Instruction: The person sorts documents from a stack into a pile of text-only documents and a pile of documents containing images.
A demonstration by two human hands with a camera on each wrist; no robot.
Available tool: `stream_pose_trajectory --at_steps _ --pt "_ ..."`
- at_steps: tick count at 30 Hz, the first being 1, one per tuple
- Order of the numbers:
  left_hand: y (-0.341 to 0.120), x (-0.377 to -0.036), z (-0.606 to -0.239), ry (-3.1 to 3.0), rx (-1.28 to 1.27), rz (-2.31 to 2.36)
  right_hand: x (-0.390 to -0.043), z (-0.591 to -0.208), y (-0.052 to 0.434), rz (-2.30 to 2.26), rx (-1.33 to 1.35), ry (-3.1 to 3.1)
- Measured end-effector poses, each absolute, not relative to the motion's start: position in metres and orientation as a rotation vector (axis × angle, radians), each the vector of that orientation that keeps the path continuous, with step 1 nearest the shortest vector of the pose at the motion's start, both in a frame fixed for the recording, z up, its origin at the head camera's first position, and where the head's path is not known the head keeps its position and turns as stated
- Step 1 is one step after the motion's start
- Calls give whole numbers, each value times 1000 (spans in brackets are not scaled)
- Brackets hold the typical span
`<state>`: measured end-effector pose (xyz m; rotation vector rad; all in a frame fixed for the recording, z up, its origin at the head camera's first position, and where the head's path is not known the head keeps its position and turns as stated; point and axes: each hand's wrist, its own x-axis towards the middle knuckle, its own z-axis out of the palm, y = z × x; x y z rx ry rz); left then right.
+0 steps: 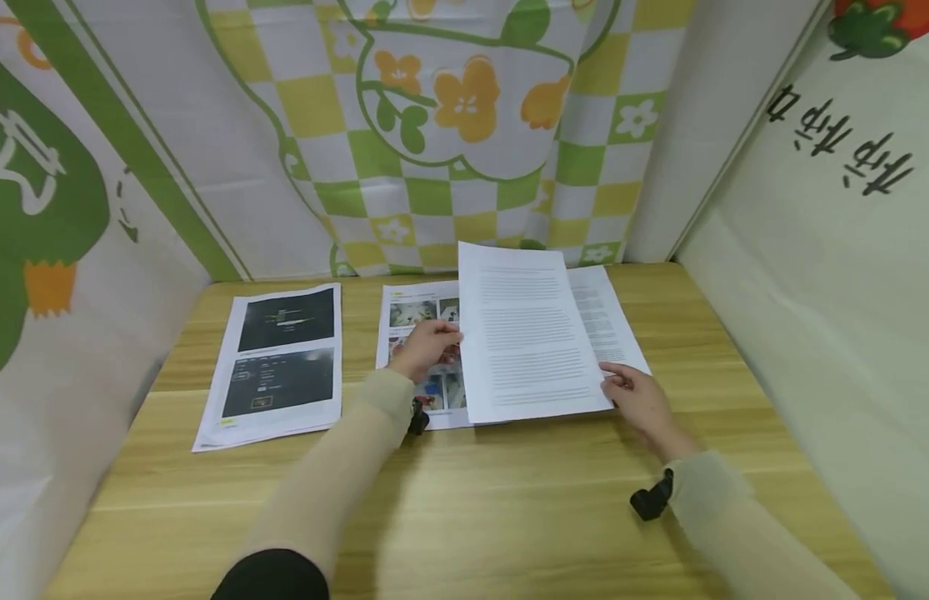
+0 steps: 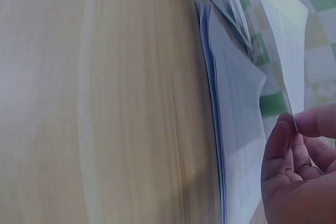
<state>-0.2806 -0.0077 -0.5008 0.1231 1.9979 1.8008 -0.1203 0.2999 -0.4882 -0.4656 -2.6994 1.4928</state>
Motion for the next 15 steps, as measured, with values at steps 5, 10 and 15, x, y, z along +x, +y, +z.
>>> stream_pose_trajectory --at_steps 5,10,15 --pt "17 -278 -498 1984 155 1818 -115 -487 319 1472 -508 -2684" --pt "36 -277 -500 1985 196 1832 -107 -485 332 1460 -548 -2676" --pt "48 -270 -501 1967 197 1795 -99 -487 345 1450 -543 -2678"
